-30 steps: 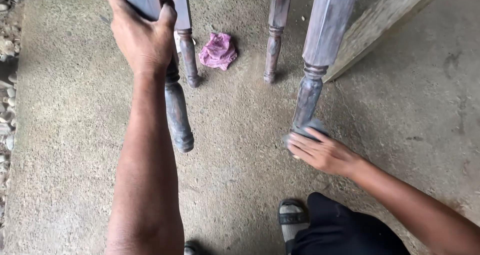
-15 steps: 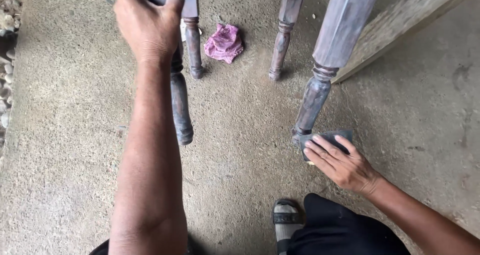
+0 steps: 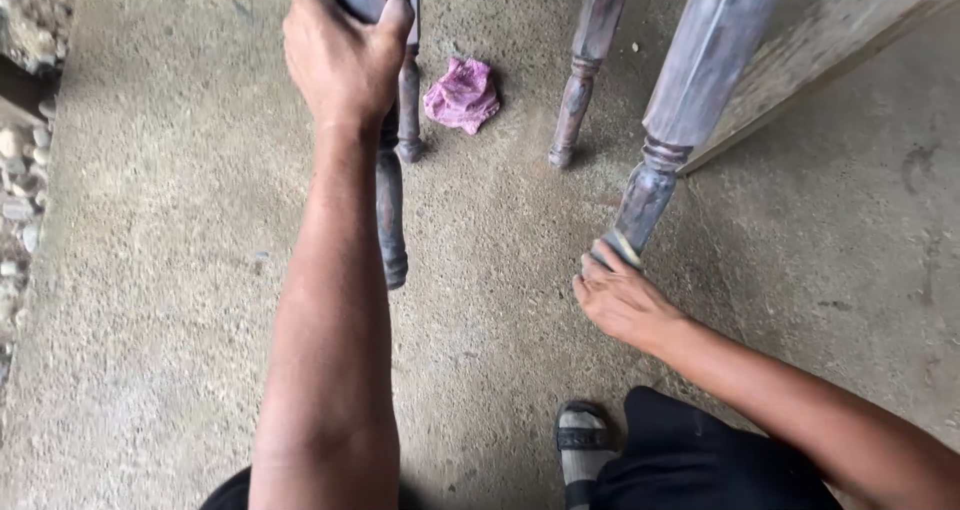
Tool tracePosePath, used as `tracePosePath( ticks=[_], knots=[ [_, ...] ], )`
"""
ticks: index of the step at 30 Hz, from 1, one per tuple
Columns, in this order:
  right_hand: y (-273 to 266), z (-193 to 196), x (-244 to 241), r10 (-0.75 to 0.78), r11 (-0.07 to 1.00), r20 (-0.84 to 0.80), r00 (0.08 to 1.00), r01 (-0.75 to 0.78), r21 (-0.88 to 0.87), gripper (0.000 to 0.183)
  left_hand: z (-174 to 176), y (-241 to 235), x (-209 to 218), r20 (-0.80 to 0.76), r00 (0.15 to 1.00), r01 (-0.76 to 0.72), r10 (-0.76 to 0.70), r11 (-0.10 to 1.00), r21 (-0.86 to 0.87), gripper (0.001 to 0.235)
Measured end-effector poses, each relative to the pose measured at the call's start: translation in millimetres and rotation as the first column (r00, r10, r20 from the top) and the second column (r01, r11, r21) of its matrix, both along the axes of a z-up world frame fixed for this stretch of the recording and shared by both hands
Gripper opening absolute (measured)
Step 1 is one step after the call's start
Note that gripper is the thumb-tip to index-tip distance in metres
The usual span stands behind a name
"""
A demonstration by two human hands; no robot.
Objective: The person sands a dark wooden stool using a sanding block. They systematically sand the legs, the frame, and the seat surface, turning the stool to access different sides and corners.
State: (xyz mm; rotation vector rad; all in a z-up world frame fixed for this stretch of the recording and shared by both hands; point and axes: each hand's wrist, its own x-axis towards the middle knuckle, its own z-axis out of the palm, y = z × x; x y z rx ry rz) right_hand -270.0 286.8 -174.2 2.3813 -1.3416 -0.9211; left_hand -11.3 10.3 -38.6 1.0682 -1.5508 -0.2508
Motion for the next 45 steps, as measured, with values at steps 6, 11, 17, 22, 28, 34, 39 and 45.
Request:
tracePosePath(
  ticks=[6,11,17,22,28,34,39,45],
  knots=[
    [53,-7,-46,0.314,0.933,0.541,0.780,-0.148,-0.328,0.044,-16,-10,5,0.032,0.999,-0.008,0.008,1.000,-0.006,0.077],
    [3,-7,-17,0.238,0.945,0.381,0.893,-0.123,-0.303,0.045,-7,-9,11,0.015,0.999,0.047,-0.046,0.993,-0.112,0.074],
    [25,-55,-41,0.362,0.839,0.436,0.824,-0.084,-0.538,0.036,-9,-2,20,0.014,0.990,0.143,-0.142,0.983,-0.119,0.060],
    [11,-23,-6,0.077,0.929,0.174,0.982,-0.008,-0.370,0.045,-10,-7,28,0.036,0.987,0.162,-0.160,0.983,-0.091,0.058],
    [35,-35,-28,0.309,0.826,0.533,0.787,0.056,-0.561,0.041,-13,-8,28,0.015,0.980,0.199,-0.199,0.976,-0.091,0.057],
    [46,-47,-43,0.298,0.921,0.636,0.712,-0.038,-0.389,0.038,-23,-23,42,0.036,0.961,0.276,-0.274,0.958,-0.075,0.058],
    [116,-86,-64,0.029,0.561,0.865,0.500,0.708,-0.428,0.025,-33,-43,48,0.033,0.974,0.226,-0.225,0.973,-0.044,0.066],
    [19,-92,21,0.307,0.713,0.437,-0.845,0.509,0.483,0.034,-14,-32,53,0.032,0.957,0.289,-0.287,0.954,-0.075,0.078]
  ],
)
